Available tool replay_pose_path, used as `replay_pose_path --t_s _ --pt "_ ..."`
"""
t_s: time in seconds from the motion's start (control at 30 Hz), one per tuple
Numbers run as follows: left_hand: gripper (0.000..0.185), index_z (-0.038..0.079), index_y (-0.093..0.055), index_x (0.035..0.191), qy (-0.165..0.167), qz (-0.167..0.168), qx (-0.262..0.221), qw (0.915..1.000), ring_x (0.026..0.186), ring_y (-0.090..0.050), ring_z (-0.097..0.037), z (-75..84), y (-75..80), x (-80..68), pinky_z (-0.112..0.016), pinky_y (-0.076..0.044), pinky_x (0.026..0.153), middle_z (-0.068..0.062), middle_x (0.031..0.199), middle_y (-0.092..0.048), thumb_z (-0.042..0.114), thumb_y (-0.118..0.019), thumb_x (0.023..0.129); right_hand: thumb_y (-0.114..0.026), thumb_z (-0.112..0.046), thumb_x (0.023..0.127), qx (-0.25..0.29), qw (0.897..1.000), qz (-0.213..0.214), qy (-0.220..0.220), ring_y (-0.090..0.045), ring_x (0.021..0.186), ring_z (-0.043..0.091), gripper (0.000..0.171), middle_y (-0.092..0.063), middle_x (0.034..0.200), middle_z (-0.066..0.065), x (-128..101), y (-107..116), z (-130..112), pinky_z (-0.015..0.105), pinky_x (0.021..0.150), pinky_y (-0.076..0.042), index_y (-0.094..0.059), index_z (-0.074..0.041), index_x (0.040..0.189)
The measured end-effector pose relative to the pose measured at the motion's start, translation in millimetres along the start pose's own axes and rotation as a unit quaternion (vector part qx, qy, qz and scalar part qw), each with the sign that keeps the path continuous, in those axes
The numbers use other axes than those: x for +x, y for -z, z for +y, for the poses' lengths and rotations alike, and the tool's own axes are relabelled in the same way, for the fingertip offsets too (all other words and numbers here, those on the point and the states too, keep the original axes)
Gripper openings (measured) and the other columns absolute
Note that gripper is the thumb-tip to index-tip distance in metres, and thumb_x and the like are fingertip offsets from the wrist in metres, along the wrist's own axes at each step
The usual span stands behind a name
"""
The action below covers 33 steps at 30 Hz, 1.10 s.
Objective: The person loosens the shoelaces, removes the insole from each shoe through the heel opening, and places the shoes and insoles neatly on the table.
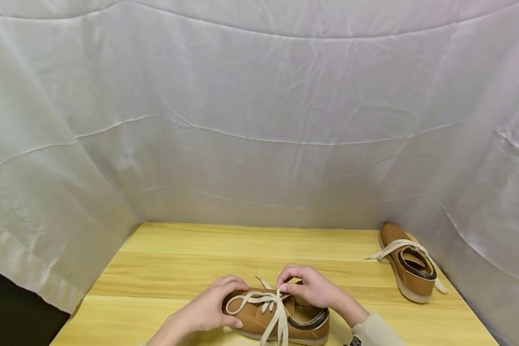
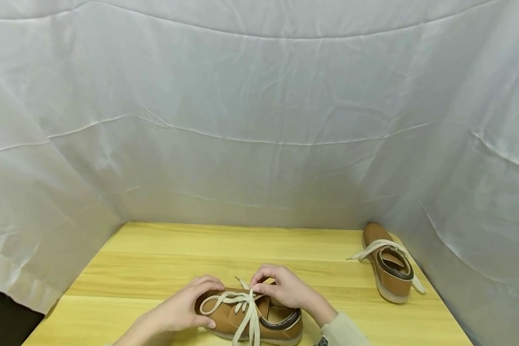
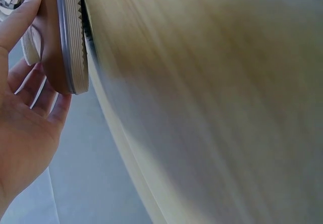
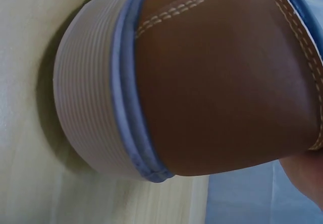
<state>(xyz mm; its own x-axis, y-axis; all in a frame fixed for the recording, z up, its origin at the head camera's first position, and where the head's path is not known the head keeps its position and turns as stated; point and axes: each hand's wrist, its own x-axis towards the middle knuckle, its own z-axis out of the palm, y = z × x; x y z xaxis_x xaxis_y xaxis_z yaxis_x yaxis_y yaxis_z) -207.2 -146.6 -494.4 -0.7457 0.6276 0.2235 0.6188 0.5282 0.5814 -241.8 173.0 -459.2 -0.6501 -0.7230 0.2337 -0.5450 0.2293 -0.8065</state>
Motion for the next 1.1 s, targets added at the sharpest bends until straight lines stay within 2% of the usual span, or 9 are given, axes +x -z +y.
replay_pose_path --t_s 0.23,0.6,0.83,0.97,1.1 --pt "0.071 0.017 -0.061 0.139 -0.006 0.006 0.012 0.9999 0.131 -0.052 -0.02 0.4 1.1 3.3 -0.05 -0.047 0.11 0.006 0.14 -0.057 0.039 -0.091 0.078 -0.064 -0.02 0.103 -0.005 1.0 0.027 0.003 -0.065 0.097 0.012 0.011 -0.07 0.105 0.004 -0.7 -0.9 -0.9 0.029 0.085 -0.058 -0.073 -0.014 0.105" --pt "0.072 0.015 -0.061 0.138 -0.014 0.009 0.021 0.9996 0.132 -0.053 -0.021 0.5 1.6 5.8 -0.05 -0.047 0.111 0.0 0.141 -0.058 0.035 -0.092 0.077 -0.064 -0.018 0.103 0.001 0.999 0.046 0.015 -0.067 0.097 0.016 0.01 -0.069 0.105 0.005 -2.3 -1.0 1.9 0.028 0.084 -0.059 -0.073 -0.013 0.104" --pt "0.071 0.016 -0.061 0.139 -0.006 -0.001 0.011 0.9999 0.132 -0.052 -0.019 1.8 0.2 3.9 -0.049 -0.047 0.111 0.005 0.141 -0.057 0.037 -0.091 0.078 -0.066 -0.019 0.102 -0.014 0.998 0.059 0.012 -0.064 0.095 0.008 0.008 -0.068 0.104 0.0 -4.0 -2.4 3.5 0.027 0.082 -0.058 -0.073 -0.014 0.103" --pt "0.071 0.019 -0.061 0.139 0.002 -0.004 0.004 1.0 0.132 -0.052 -0.019 0.5 -0.9 1.0 -0.05 -0.048 0.11 0.005 0.141 -0.057 0.039 -0.09 0.079 -0.065 -0.018 0.102 -0.01 0.998 0.062 0.012 -0.064 0.095 0.009 0.011 -0.069 0.105 0.001 -3.7 -4.7 3.3 0.027 0.082 -0.057 -0.072 -0.01 0.105" --pt "0.07 0.02 -0.061 0.14 0.006 -0.004 0.003 1.0 0.131 -0.052 -0.019 -0.9 -0.9 0.5 -0.05 -0.048 0.109 0.005 0.142 -0.057 0.041 -0.09 0.079 -0.065 -0.018 0.103 -0.003 0.998 0.07 0.01 -0.064 0.095 0.01 0.01 -0.069 0.105 0.003 -3.6 -6.0 3.2 0.026 0.081 -0.057 -0.072 -0.012 0.105"
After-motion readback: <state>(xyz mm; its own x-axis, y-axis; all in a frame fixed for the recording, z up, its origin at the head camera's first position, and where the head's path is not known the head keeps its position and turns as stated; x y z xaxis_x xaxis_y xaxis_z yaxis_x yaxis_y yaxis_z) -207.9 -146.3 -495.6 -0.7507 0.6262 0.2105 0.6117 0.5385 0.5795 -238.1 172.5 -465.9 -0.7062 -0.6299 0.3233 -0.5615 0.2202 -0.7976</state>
